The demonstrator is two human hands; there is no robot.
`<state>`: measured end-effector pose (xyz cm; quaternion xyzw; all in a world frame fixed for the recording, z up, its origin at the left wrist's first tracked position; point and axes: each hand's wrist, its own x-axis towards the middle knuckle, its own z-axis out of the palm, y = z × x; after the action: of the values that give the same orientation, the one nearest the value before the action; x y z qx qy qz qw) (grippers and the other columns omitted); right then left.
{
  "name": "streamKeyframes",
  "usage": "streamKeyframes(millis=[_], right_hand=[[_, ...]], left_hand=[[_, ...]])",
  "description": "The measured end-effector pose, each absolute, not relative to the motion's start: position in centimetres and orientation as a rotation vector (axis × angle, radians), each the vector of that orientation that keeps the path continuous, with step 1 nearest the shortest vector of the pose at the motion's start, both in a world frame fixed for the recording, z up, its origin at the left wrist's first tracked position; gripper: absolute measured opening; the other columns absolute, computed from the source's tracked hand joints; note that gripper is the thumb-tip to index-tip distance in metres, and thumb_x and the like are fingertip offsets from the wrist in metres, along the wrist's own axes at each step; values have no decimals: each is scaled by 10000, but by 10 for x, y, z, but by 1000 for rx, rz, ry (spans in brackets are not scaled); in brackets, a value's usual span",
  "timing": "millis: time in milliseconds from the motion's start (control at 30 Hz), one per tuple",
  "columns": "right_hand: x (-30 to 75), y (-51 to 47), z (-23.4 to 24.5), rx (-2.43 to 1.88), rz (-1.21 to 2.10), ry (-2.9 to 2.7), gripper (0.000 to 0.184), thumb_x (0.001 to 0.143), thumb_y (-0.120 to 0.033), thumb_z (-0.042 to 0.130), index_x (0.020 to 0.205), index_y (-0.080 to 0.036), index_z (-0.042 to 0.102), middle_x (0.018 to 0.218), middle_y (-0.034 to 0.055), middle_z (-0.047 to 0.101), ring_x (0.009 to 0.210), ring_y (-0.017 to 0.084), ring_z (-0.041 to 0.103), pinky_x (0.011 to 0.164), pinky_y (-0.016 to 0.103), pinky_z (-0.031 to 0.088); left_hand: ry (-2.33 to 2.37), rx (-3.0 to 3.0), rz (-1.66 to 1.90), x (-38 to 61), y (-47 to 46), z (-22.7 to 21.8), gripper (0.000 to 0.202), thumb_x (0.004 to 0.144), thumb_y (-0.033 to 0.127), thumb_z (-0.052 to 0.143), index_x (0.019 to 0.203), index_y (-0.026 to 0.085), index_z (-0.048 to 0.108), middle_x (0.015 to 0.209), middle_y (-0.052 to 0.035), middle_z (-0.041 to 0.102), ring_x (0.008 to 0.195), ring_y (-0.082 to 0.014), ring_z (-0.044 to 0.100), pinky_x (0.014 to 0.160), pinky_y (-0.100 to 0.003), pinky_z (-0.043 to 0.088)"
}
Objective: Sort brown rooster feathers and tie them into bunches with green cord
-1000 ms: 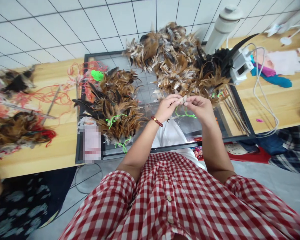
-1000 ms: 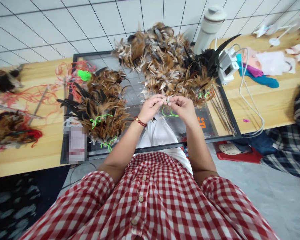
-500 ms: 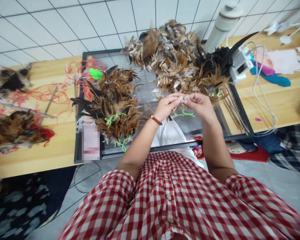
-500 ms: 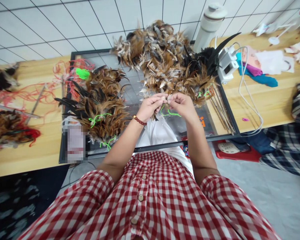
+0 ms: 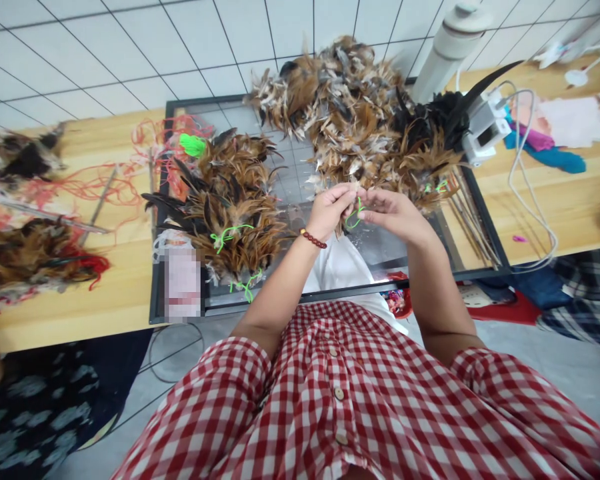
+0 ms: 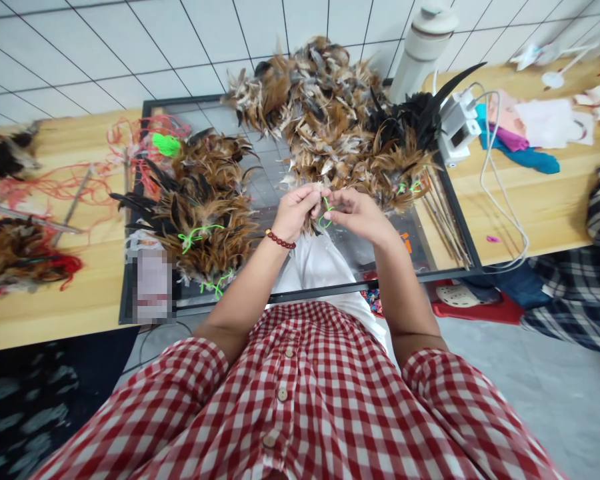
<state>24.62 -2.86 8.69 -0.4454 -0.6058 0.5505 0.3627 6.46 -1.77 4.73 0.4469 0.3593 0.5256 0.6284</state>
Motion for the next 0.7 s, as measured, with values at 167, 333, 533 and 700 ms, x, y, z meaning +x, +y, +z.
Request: streamKeyframes(millis=[167,333,533,700], right_hand=[[242,-28,88,-1164,1309,-1361,533,694,-705,902,831,-232,697,695,15,680,608,149,614,587,305,514],[246,-22,94,-1215,1164,-1344,542,728,-752,838,860,-263,647,796,37,710,593,144,558,534,307,416],[279,-2,104,-1264,894,-1232,450,776,-633,812,826,-269,553,1228,75,751,583,111,439,547,342,322],[298,0,117,-1215,798,-1270,370,889,-638,756,877,-301,604,1232,57,756,748,177,568,665,395,412]], left_hand=[[741,1051,1106,64,-20,51,476,787,652,837,898,191,794,1356,-93,755,545,-12,465,510,-238,410],[676,1193,948,69,-24,50,617,680,755,856,841,165,778,912,-51,784,537,-38,518,527,-219,417],[844,1282,859,72,-22,45,308,883,442,782,801,147,741,691,8,699,544,-43,491,567,-202,399],[882,1279,899,72,-21,46,279,932,344,739,740,148,693,694,15,684,552,-44,492,566,-199,397]])
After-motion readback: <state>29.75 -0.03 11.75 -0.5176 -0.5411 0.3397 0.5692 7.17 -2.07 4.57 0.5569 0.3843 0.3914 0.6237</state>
